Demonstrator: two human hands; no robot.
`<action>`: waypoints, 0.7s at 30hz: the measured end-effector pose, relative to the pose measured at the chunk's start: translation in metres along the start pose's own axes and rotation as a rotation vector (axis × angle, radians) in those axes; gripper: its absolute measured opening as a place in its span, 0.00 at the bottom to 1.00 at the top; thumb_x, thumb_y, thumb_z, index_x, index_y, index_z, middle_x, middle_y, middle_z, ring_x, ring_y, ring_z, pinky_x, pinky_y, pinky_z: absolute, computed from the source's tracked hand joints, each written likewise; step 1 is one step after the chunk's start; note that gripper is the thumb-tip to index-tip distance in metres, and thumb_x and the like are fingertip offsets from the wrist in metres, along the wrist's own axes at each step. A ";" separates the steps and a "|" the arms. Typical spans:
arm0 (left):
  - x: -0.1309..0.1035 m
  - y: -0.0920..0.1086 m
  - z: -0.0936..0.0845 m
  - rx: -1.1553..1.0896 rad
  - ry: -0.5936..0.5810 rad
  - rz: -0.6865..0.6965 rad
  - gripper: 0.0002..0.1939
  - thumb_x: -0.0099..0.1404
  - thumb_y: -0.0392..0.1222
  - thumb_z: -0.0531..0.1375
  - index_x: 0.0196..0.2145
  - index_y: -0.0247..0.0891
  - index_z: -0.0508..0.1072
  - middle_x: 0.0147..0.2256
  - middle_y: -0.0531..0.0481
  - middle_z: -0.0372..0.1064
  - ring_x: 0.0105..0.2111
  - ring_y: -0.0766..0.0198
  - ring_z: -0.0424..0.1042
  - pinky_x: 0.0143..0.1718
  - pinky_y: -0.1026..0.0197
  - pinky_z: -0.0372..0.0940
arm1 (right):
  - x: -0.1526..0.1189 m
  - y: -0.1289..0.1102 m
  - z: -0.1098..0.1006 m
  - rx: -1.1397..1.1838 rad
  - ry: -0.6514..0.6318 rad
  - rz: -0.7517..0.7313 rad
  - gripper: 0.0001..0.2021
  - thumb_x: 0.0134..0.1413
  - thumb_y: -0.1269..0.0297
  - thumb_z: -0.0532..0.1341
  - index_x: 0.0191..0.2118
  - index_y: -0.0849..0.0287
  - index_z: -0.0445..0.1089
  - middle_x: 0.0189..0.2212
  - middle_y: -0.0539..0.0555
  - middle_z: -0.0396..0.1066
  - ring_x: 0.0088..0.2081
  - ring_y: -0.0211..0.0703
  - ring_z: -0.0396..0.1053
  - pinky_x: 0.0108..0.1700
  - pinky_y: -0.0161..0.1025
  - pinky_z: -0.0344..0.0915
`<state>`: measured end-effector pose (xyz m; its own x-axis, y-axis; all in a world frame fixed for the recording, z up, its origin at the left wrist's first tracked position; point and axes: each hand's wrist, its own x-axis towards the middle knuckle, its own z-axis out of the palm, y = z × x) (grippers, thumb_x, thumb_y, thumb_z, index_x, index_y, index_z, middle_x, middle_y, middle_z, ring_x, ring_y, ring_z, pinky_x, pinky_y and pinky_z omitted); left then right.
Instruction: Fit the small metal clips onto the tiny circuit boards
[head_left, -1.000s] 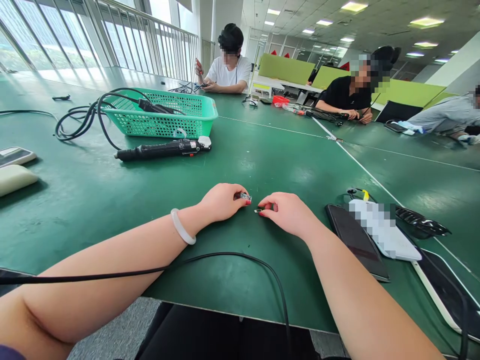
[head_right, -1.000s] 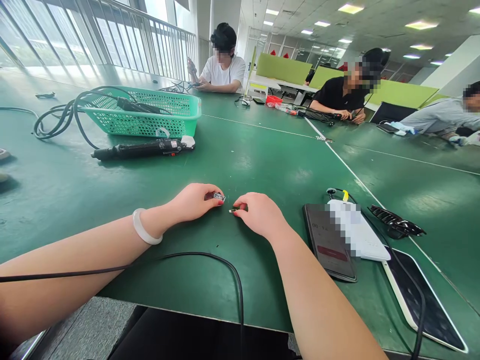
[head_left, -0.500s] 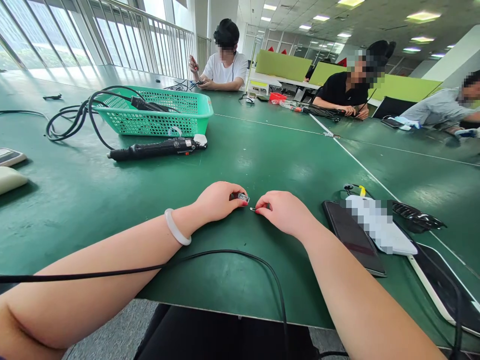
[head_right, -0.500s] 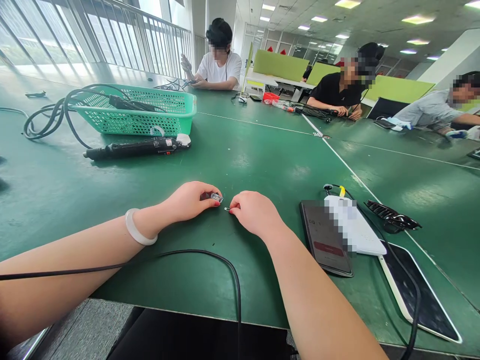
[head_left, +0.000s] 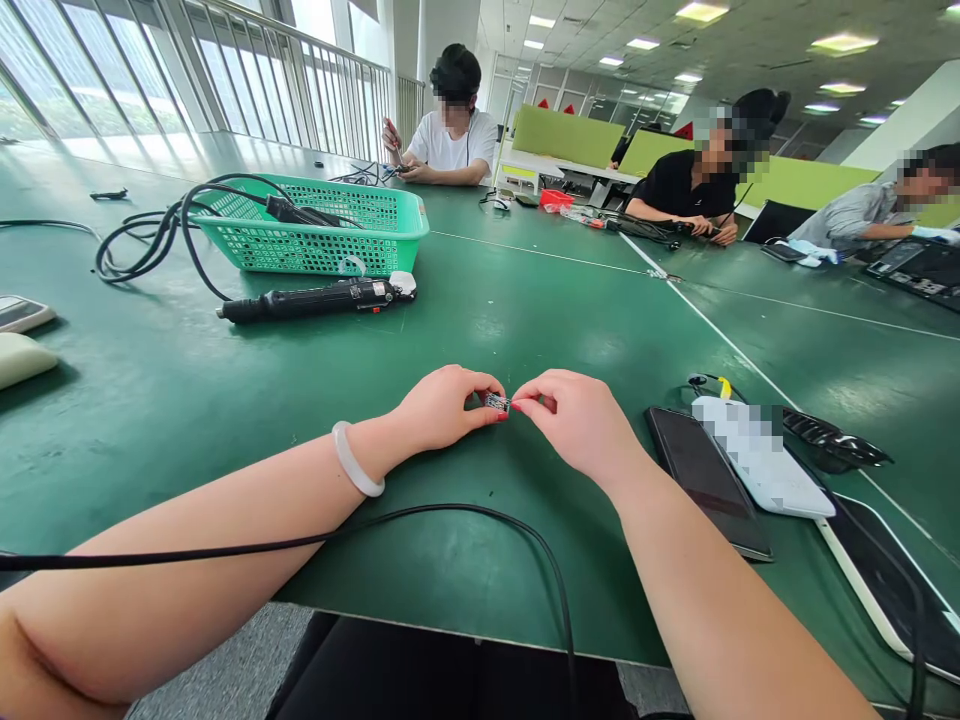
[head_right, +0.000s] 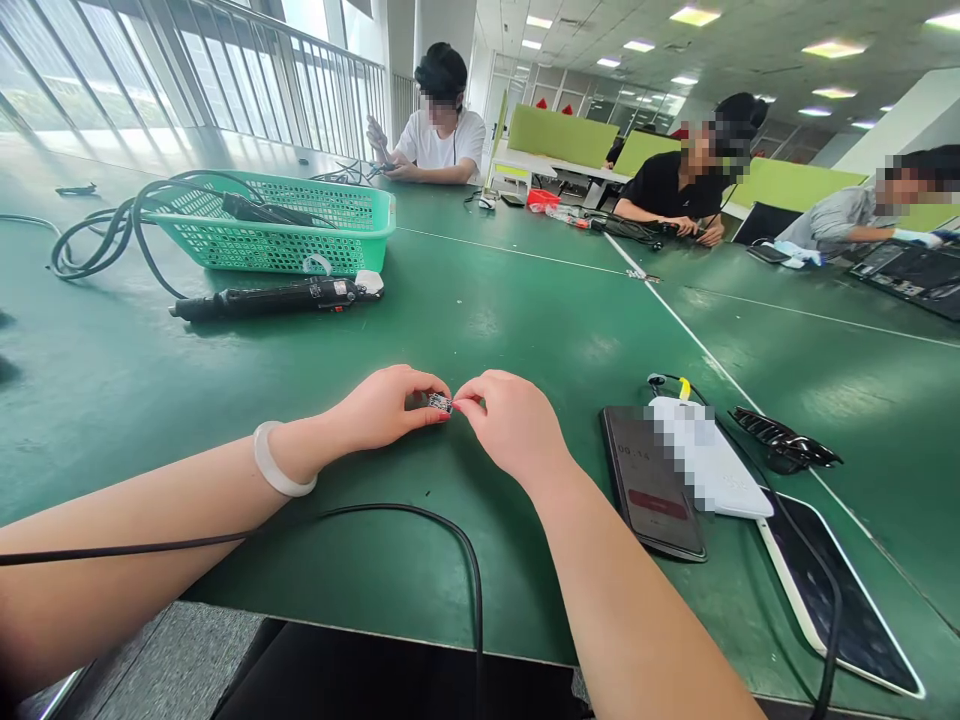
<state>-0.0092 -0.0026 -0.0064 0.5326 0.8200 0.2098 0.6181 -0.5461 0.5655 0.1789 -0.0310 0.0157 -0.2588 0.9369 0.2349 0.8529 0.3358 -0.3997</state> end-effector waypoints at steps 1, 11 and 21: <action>0.000 0.001 0.000 -0.001 0.004 0.005 0.15 0.60 0.52 0.57 0.39 0.43 0.75 0.33 0.52 0.74 0.35 0.61 0.68 0.37 0.61 0.60 | -0.001 -0.003 0.000 0.021 0.003 0.000 0.09 0.55 0.65 0.57 0.29 0.54 0.74 0.29 0.49 0.72 0.30 0.38 0.66 0.30 0.36 0.58; 0.001 0.002 0.001 -0.012 0.003 0.025 0.14 0.60 0.50 0.57 0.40 0.43 0.74 0.36 0.52 0.75 0.37 0.60 0.68 0.41 0.58 0.60 | -0.003 -0.008 0.003 0.001 0.027 -0.021 0.10 0.55 0.67 0.55 0.29 0.55 0.74 0.30 0.51 0.72 0.29 0.38 0.64 0.29 0.36 0.56; 0.001 0.003 0.001 -0.009 0.007 0.004 0.13 0.60 0.49 0.58 0.40 0.43 0.75 0.36 0.52 0.75 0.37 0.60 0.68 0.40 0.59 0.60 | -0.005 -0.008 0.004 -0.024 0.039 -0.046 0.10 0.56 0.65 0.56 0.30 0.55 0.74 0.30 0.50 0.72 0.28 0.37 0.64 0.29 0.36 0.56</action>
<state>-0.0057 -0.0038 -0.0054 0.5313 0.8188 0.2175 0.6105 -0.5480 0.5717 0.1713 -0.0377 0.0148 -0.2804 0.9160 0.2871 0.8514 0.3754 -0.3663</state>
